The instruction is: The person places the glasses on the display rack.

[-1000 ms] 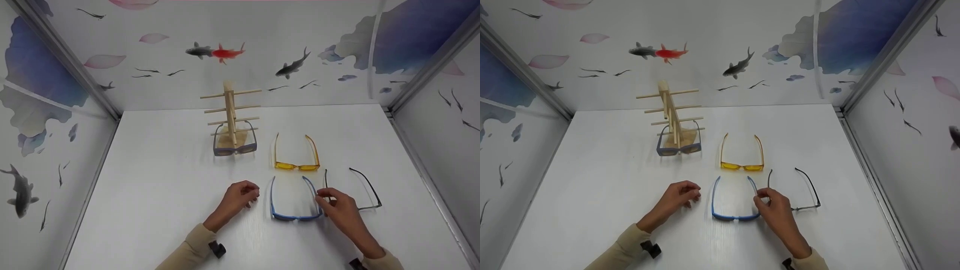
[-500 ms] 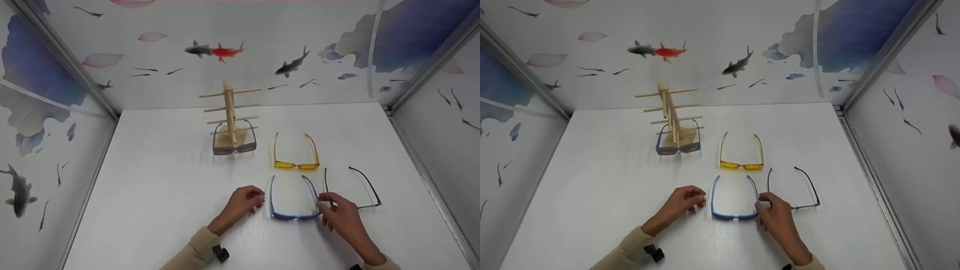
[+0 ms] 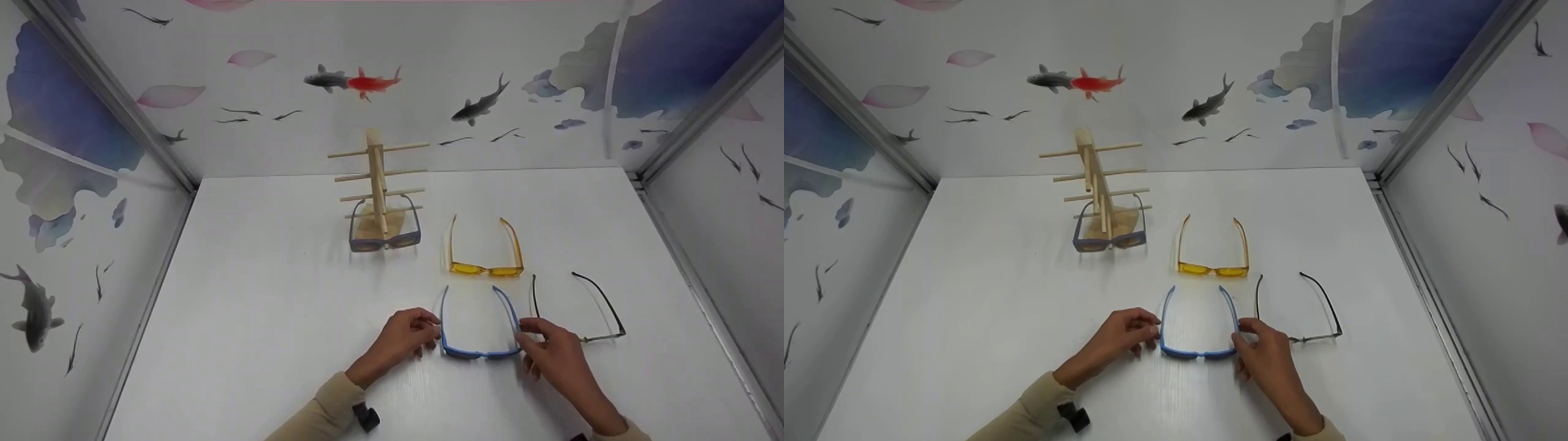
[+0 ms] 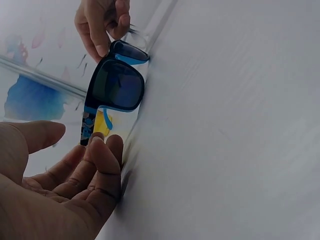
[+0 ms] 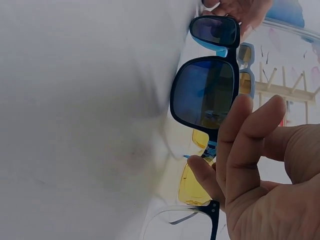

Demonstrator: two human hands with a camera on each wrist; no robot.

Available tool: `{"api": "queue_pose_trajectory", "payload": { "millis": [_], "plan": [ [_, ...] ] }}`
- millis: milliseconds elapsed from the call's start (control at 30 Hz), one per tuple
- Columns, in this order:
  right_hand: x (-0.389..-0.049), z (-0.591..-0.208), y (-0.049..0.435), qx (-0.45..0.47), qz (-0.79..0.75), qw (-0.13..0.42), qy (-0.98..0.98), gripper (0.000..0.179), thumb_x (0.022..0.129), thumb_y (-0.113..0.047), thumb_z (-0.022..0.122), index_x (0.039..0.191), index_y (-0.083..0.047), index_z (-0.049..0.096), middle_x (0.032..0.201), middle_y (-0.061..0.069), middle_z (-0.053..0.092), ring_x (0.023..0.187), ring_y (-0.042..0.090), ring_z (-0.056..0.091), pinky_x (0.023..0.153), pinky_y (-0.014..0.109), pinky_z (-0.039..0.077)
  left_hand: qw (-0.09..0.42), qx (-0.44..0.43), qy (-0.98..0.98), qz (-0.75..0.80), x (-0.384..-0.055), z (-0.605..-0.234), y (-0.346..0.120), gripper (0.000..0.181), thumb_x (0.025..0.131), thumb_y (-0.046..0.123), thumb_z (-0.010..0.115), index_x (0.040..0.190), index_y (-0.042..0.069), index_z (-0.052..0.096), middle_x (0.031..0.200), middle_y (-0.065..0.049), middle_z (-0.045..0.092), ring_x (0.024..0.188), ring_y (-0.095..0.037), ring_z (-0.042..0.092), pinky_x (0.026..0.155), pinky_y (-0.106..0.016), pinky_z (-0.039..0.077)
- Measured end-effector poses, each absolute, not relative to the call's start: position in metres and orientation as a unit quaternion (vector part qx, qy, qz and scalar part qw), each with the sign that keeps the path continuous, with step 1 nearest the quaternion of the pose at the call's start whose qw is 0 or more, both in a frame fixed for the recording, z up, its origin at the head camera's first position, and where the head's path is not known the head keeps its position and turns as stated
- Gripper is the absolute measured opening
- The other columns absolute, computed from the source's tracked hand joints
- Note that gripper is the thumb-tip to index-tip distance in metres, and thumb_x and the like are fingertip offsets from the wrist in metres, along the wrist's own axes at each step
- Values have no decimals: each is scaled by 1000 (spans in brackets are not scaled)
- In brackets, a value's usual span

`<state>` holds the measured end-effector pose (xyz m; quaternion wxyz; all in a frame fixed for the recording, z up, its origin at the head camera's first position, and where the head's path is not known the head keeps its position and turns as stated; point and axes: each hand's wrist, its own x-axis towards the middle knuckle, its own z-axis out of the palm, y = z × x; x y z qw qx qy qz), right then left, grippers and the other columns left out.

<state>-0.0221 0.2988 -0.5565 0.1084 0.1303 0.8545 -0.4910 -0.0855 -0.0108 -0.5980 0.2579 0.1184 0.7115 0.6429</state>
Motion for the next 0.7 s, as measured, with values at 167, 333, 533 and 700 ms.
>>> {"api": "queue_pose_trajectory", "payload": {
  "millis": [167,333,533,700],
  "plan": [
    [-20,-560,298,124,-494,111,853,38,104,-8,73,141,2,69,129,24,74,66,26,71,54,34,60,257,116,711,644,-83,-600,-10,19,106,16,74,122,6,75,100,-13,80,83,-21,73,62,-25,53],
    [-18,-561,297,126,-489,111,856,41,105,-6,73,144,2,67,128,25,74,67,25,72,55,33,60,255,119,714,641,-82,-601,-10,22,106,17,74,125,5,73,99,-12,81,82,-23,74,62,-26,53],
    [-18,-563,293,129,-483,112,859,42,104,-8,73,145,1,66,123,21,74,66,25,71,55,33,60,254,110,711,646,-79,-600,-13,26,105,16,74,127,4,71,100,-12,81,82,-24,73,64,-26,52],
    [-18,-565,292,128,-479,114,861,43,104,-10,73,145,2,66,120,19,74,65,25,70,54,33,59,252,101,708,652,-75,-601,-13,29,104,14,75,131,4,70,101,-9,81,84,-26,73,65,-27,52]
  ]
}}
